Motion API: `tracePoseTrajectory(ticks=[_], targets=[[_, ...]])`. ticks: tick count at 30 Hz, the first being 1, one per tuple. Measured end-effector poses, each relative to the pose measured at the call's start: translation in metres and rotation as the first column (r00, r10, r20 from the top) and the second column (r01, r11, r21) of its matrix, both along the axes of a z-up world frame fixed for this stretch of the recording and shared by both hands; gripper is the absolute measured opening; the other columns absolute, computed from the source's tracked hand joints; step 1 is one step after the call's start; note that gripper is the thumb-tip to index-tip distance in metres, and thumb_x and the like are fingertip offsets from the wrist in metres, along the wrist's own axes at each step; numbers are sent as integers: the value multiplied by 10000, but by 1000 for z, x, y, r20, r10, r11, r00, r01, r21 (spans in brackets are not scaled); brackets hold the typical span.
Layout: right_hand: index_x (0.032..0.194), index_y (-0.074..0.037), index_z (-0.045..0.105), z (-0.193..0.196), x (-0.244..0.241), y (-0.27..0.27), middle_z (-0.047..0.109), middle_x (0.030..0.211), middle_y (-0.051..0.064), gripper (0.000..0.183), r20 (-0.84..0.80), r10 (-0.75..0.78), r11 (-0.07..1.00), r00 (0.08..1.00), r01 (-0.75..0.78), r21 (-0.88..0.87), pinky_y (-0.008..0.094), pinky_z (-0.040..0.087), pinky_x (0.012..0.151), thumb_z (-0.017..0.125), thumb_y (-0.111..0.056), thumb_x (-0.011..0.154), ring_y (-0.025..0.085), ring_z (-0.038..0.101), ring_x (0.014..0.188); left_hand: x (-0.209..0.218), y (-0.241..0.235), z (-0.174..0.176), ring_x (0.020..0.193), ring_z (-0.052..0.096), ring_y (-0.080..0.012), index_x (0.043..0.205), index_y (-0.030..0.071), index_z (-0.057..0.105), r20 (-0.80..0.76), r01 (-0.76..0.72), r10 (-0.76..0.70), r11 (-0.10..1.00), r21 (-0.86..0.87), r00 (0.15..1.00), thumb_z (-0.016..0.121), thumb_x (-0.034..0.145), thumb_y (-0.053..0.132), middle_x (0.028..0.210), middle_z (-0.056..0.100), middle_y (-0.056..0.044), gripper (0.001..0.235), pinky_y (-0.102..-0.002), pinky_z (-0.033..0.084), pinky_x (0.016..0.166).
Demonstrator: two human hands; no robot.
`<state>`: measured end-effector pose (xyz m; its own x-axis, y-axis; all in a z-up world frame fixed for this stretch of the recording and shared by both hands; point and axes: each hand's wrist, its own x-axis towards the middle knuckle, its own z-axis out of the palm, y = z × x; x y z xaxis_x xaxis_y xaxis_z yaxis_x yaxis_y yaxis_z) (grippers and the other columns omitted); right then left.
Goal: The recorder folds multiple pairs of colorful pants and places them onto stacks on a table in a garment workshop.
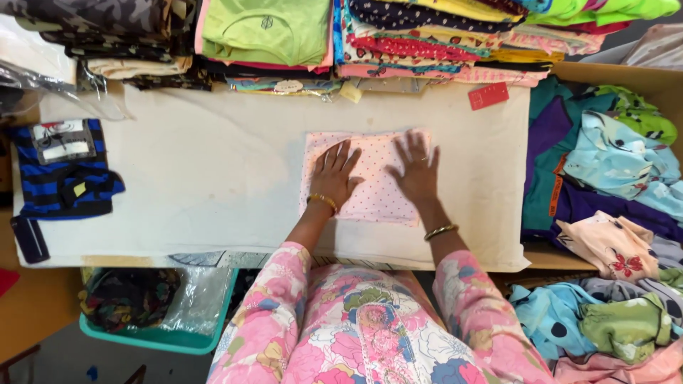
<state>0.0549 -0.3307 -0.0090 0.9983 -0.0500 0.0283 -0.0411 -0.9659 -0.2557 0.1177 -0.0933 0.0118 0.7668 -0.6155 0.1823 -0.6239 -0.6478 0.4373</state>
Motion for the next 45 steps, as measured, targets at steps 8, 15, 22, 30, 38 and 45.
tracePoseTrajectory(ticks=[8,15,22,30,38,45], targets=[[1584,-188,431,-12,-33,59,244,1717,93,738,-28,8,1000,1000,-8,-26,664,101,1231,599,-529,952,314,186,1592,-20,-11,-22,1560,306,-290,1526,274,487,-81,-22,34,989,143,996,521,1017,457,1652,363,-24,541,-543,195,1283],[1568,-228,444,7,-66,35,271,1683,87,732,-43,-100,995,994,101,8,631,111,1221,591,-587,948,335,210,1560,-12,13,-17,1544,228,-319,1592,234,385,-72,24,-10,980,199,997,537,996,522,1693,258,-90,680,-555,164,1245],[1478,-73,548,-10,-116,-36,504,1525,168,610,129,-309,942,942,284,179,541,353,1148,722,-324,949,354,430,1417,-4,20,-13,1531,242,-341,1535,181,465,-97,67,-55,990,123,994,587,974,438,1666,304,-127,630,-553,177,1227],[1234,-29,647,-13,-160,18,649,933,52,498,-85,-351,606,933,295,739,228,507,636,796,88,774,104,589,716,-42,-8,-23,1491,381,-317,1348,215,641,-112,159,-165,985,-61,980,622,963,285,1526,521,-66,391,-571,219,1263],[1079,-27,575,-30,-168,33,605,825,-8,324,-67,-562,360,824,317,877,199,469,652,791,62,854,46,558,742,-66,-91,-35,1558,219,-292,1486,272,510,-239,488,-471,873,13,849,601,979,282,1664,324,-26,515,-621,172,1223],[967,-11,614,-37,-174,32,678,817,5,114,-160,-578,224,800,344,912,204,544,665,693,52,917,54,646,718,-59,-95,-41,1571,166,-261,1533,305,433,-362,491,-431,867,90,827,596,990,311,1692,242,7,567,-655,157,1204]])
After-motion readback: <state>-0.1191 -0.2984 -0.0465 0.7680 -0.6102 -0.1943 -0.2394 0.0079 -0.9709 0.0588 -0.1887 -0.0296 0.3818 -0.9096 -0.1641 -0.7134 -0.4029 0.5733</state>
